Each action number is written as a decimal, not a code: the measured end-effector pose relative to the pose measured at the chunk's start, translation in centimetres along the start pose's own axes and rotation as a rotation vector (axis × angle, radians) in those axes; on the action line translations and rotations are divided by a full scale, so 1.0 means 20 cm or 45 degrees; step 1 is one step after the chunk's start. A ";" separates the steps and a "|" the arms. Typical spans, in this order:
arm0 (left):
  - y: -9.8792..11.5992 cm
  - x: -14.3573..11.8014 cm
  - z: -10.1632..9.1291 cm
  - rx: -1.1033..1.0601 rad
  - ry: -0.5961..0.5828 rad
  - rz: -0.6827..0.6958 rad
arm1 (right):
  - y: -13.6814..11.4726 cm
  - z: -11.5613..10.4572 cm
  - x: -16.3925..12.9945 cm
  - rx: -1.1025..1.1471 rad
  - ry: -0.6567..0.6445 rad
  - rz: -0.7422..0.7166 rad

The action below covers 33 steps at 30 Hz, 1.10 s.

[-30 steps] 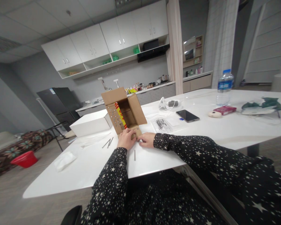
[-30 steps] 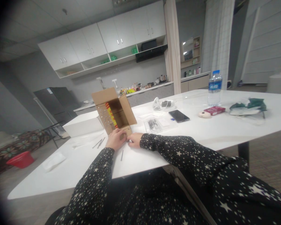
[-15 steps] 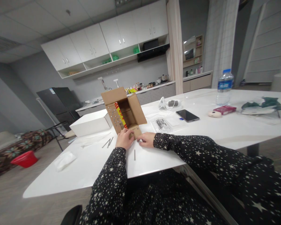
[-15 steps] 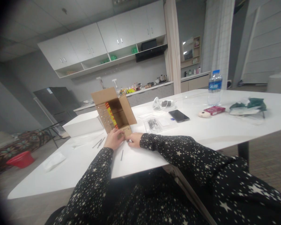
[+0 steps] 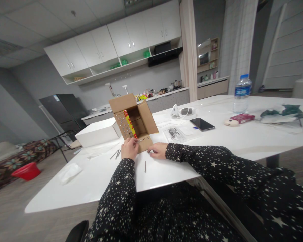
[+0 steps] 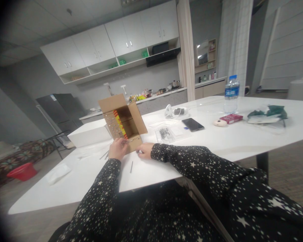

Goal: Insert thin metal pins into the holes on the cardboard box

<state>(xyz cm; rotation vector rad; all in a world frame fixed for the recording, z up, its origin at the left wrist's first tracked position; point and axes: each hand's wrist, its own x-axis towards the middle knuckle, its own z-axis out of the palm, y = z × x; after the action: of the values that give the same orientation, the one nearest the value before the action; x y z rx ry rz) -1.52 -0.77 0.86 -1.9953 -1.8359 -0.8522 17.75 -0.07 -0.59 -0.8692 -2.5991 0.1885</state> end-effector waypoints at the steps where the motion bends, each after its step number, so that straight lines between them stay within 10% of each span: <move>1: 0.00 0.00 0.00 -0.005 0.011 -0.010 | 0.00 0.00 0.00 0.024 0.002 -0.018; 14: -0.01 0.00 0.00 -0.015 0.060 -0.020 | -0.06 0.01 -0.01 0.258 -0.063 -0.435; 33: 0.02 -0.01 0.02 -0.262 -0.127 0.253 | -0.06 -0.01 0.03 -0.132 -0.112 0.162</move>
<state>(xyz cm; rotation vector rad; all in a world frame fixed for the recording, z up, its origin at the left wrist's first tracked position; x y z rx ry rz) -1.04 -0.71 0.46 -2.3400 -1.6197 -0.9286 16.77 -0.59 0.02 -1.0876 -2.6559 0.1309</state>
